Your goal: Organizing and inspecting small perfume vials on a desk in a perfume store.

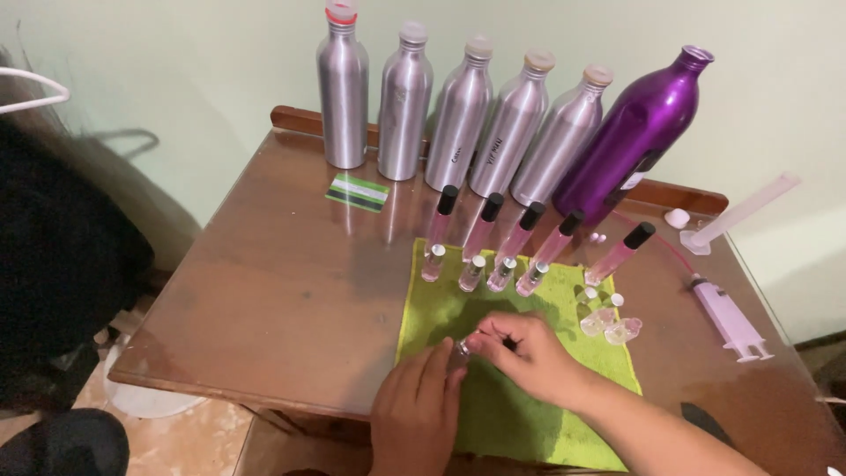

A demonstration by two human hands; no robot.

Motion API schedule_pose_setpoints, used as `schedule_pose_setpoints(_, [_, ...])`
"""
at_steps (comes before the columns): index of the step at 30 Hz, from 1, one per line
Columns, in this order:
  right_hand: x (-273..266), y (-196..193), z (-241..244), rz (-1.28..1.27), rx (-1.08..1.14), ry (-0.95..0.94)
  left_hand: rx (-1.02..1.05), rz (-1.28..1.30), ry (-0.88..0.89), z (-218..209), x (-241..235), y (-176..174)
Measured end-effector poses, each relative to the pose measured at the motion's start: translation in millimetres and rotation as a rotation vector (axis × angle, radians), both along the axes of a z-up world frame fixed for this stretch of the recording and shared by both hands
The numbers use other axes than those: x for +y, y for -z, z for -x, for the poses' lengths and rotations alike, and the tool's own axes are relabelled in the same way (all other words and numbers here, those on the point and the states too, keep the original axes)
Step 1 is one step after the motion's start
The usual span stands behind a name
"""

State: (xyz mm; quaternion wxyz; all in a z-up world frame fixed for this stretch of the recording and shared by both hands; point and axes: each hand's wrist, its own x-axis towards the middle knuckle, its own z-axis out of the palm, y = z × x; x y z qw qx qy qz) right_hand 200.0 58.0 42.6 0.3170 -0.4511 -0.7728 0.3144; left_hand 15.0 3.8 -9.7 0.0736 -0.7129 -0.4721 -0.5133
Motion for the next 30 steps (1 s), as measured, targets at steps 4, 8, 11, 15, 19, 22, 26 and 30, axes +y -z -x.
schedule_pose_setpoints(4, [0,-10,-1,-0.143,0.039,-0.232,-0.065,0.051,0.073,6,-2,-9])
schedule_pose_setpoints(8, [2,-2,0,-0.307,0.037,-0.293,-0.068,0.049,0.096,5,-2,-9])
schedule_pose_setpoints(11, [5,-7,0,-0.336,0.039,-0.151,-0.051,0.024,0.075,4,-1,-10])
schedule_pose_setpoints(15, [2,-31,0,-0.459,0.096,-0.313,-0.053,0.031,0.071,2,-3,-8])
schedule_pose_setpoints(19, [8,-48,-17,-0.611,-0.007,-0.41,-0.085,0.047,0.113,2,-2,-9])
schedule_pose_setpoints(22, [16,-49,-40,-0.661,0.108,-0.38,-0.073,0.085,0.085,2,0,-4])
schedule_pose_setpoints(26, [11,-84,-71,-0.55,-0.206,-0.008,-0.089,0.115,0.096,2,-1,3])
schedule_pose_setpoints(30, [20,-93,-77,-0.133,-0.847,0.342,-0.07,0.091,0.093,3,0,2])
